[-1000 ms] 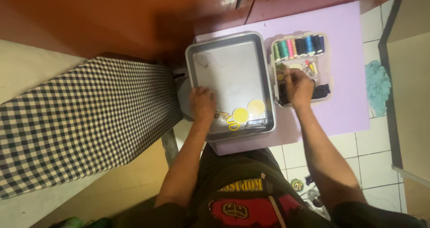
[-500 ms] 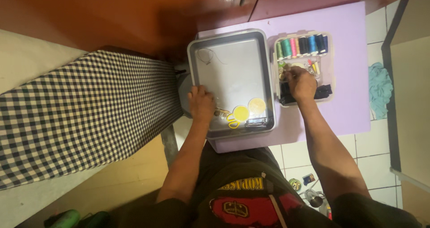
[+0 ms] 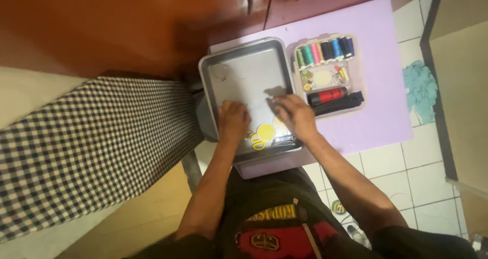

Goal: The person organizes sewing supplies by moving small items within a metal tray and sorting thread spools into a plastic container.

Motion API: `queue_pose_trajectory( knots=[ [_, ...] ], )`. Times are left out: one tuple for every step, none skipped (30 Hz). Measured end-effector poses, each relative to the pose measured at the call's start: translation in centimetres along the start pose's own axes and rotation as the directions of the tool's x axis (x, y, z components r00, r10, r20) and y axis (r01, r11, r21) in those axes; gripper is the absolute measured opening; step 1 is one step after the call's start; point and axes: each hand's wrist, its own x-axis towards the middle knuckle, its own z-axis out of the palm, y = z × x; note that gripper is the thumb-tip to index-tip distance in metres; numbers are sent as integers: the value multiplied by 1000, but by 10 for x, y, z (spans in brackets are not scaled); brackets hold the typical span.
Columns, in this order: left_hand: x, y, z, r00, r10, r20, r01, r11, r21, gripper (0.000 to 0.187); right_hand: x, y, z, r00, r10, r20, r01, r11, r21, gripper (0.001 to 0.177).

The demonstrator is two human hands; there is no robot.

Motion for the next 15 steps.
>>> queue_pose_trajectory(
  knots=[
    [2, 10, -3, 999, 38, 3, -38, 992, -120, 8, -2, -6, 1, 996, -85, 30, 84, 996, 29, 22],
    [3, 19, -3, 999, 46, 8, -45, 992, -120, 8, -4, -8, 1, 984, -169, 57, 166, 984, 61, 27],
    [6, 26, -2, 996, 87, -14, -89, 977, -195, 8, -4, -7, 0, 985, -165, 50, 162, 985, 58, 27],
    [8, 33, 0, 991, 127, -39, -133, 954, -268, 10, -5, -6, 1, 986, -145, 78, 140, 988, 63, 24],
    [11, 38, 3, 991, 132, -38, -137, 953, -270, 10, -6, -3, 1, 986, -126, 108, 119, 991, 68, 22],
    [13, 43, 6, 984, 156, -80, -173, 939, -296, 11, -7, 2, 0, 987, -123, 104, 117, 991, 65, 22],
    [14, 46, 9, 977, 176, -122, -207, 925, -320, 12, -8, 7, -1, 987, -124, 99, 120, 992, 43, 20],
    [13, 49, 11, 977, 177, -122, -208, 924, -322, 12, -9, 11, -3, 988, -125, 94, 124, 992, 21, 18],
    [11, 51, 12, 972, 194, -134, -228, 919, -322, 13, -11, 16, -4, 988, -125, 94, 123, 992, 20, 18],
    [10, 52, 12, 966, 211, -147, -248, 914, -321, 14, -12, 19, -6, 984, -168, 51, 168, 986, -2, 18],
    [10, 54, 14, 966, 212, -147, -249, 913, -322, 14, -13, 23, -8, 977, -212, 9, 212, 977, -26, 19],
    [10, 56, 15, 968, 211, -133, -242, 921, -306, 13, -14, 28, -12, 977, -211, 8, 212, 977, -27, 19],
    [11, 57, 16, 970, 210, -119, -236, 927, -290, 13, -14, 36, -17, 998, -45, 42, 44, 999, 25, 17],
    [11, 56, 16, 970, 212, -119, -238, 927, -291, 13, -13, 45, -21, 989, 119, 86, -125, 990, 71, 15],
    [10, 54, 15, 976, 179, -121, -206, 941, -270, 14, -8, 59, -27, 993, 116, 15, -116, 993, -12, 12]
  ],
)
